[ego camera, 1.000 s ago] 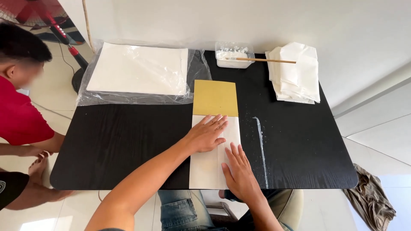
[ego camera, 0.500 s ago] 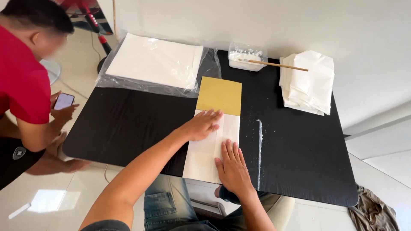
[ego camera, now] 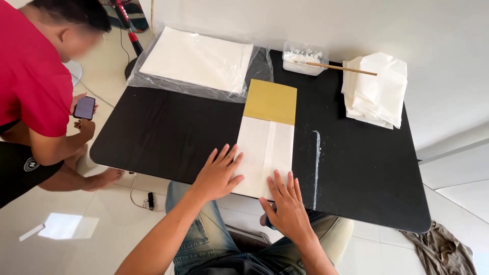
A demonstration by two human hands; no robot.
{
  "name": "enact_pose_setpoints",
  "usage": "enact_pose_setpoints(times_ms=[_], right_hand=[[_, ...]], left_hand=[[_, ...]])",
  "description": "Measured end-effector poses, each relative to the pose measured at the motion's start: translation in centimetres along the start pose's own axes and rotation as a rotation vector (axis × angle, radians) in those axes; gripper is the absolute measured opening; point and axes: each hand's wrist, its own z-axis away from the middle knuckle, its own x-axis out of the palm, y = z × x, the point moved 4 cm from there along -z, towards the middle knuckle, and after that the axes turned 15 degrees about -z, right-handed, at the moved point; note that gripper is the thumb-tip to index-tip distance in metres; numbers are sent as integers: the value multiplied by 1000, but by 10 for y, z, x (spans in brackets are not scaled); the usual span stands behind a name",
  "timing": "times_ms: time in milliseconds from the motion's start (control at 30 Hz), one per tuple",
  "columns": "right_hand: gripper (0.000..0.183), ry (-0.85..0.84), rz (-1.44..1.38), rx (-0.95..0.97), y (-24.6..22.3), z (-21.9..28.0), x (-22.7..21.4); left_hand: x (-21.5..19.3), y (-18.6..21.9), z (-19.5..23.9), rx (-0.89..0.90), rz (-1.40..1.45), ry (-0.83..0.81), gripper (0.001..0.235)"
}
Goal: Folding and gluing paper bags manually at a table.
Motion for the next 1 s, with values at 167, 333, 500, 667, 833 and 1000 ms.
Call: enact_pose_setpoints(times_ms=[167, 333, 500, 667, 833, 1000], right_hand=[[76, -13, 92, 78, 8, 13, 21], [68, 126, 267, -11, 0, 27, 29], [59, 169, 275, -53, -6, 33, 41], [68, 156, 290, -32, -7, 35, 37], [78, 145, 87, 69, -2, 29, 24], [83, 231, -16, 73, 5, 23, 10]], left_hand=[[11, -6, 9, 25, -50, 28, 67], [-8, 3, 23, 181, -80, 71, 95], [0, 1, 27, 233, -128, 75, 95], [3, 3, 26, 215, -89, 31, 94], [6, 5, 24, 204, -52, 104, 93], [-4, 13, 24, 191, 5, 121, 91]])
